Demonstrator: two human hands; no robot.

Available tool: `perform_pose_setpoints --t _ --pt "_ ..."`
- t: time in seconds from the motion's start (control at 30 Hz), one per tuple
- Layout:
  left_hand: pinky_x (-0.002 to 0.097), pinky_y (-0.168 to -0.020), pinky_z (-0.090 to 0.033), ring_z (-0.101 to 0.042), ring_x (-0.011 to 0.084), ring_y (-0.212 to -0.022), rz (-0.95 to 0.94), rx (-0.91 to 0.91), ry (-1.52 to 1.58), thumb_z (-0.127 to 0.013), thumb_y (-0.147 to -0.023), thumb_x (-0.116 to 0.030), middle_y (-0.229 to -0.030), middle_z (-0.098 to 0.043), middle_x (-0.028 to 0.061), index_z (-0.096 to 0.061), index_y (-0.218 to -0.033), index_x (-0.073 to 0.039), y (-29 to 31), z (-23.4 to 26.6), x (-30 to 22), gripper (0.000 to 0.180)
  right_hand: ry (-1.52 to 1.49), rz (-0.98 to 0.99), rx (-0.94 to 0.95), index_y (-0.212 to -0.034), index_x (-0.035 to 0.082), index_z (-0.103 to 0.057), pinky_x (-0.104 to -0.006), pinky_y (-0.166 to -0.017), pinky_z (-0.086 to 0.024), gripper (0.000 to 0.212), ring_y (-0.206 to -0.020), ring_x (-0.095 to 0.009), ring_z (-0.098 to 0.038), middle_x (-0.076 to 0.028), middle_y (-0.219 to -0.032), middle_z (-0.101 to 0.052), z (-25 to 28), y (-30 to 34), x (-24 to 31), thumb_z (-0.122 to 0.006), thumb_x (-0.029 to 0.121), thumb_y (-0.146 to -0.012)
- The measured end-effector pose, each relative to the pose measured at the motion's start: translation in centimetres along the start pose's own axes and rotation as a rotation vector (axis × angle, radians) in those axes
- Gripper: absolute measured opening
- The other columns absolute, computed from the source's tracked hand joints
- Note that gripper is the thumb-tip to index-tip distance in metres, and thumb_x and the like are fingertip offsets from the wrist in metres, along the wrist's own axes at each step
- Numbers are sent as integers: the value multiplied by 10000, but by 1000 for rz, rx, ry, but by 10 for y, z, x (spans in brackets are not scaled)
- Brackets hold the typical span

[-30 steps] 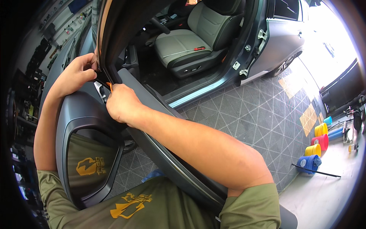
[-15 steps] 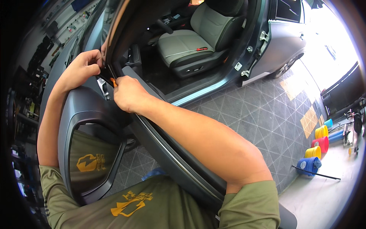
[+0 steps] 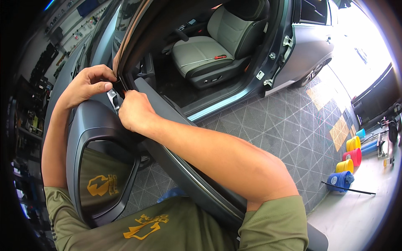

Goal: The person installs a new rubber weather stripping along the top edge of a car door frame. They use a yellow plastic pry tool to remove the old stripping and then press the new piece into place along the door's perimeter.

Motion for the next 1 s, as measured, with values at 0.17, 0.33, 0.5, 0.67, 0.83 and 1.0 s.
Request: perform_pose_setpoints --t 0.17,0.33,0.5,0.67,0.83,1.0 --pt "268 -777 -470 -565 107 -867 -101 59 -122 -720 -884 -148 -974 -599 15 -695 -992 -3 -3 -2 -9 183 -63 -55 63 -914 -55 -675 -430 -791 -529 248 -874 -359 -690 -228 -857 -693 12 -3 -3 -529 144 -900" --pt "272 -799 -461 -559 119 -872 -109 69 -101 -719 -883 -143 -948 -587 22 -693 -958 -2 -1 -3 -5 161 -50 19 137 -896 -53 -681 -414 -796 -528 240 -875 -354 -690 -230 -856 -695 13 -4 -4 -544 144 -890" --pt "276 -802 -456 -556 123 -875 -116 34 -8 -718 -886 -158 -938 -587 25 -686 -949 -9 -3 -2 -6 165 215 149 -2 -867 -53 -671 -469 -804 -523 225 -888 -406 -672 -258 -876 -681 0 -11 -3 -539 129 -883" --pt "280 -805 -455 -554 119 -881 -150 65 -46 -731 -883 -195 -925 -586 17 -676 -941 -20 -2 2 -1 193 187 244 126 -824 -49 -650 -459 -786 -510 296 -795 -384 -662 -226 -808 -671 18 -11 8 -472 160 -933" --pt "267 -829 -457 -564 114 -893 -151 96 54 -727 -871 -183 -941 -597 6 -679 -958 -25 -4 -1 4 186 132 210 146 -869 -51 -664 -458 -804 -510 296 -842 -391 -667 -231 -828 -681 21 -14 0 -468 159 -941" --pt "292 -987 -436 -595 132 -1055 -133 -42 239 -636 -903 -168 -1089 -670 52 -660 -1171 13 4 7 26 324 319 13 159 -946 -94 -643 -489 -885 -493 312 -981 -441 -648 -310 -944 -660 7 -10 18 -457 156 -939"
Point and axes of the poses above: each hand's wrist, its own y-axis away from the middle knuckle, its own z-axis out of the back of the hand, x = y × z, the point moved 8 cm from there along -y, towards the middle knuckle
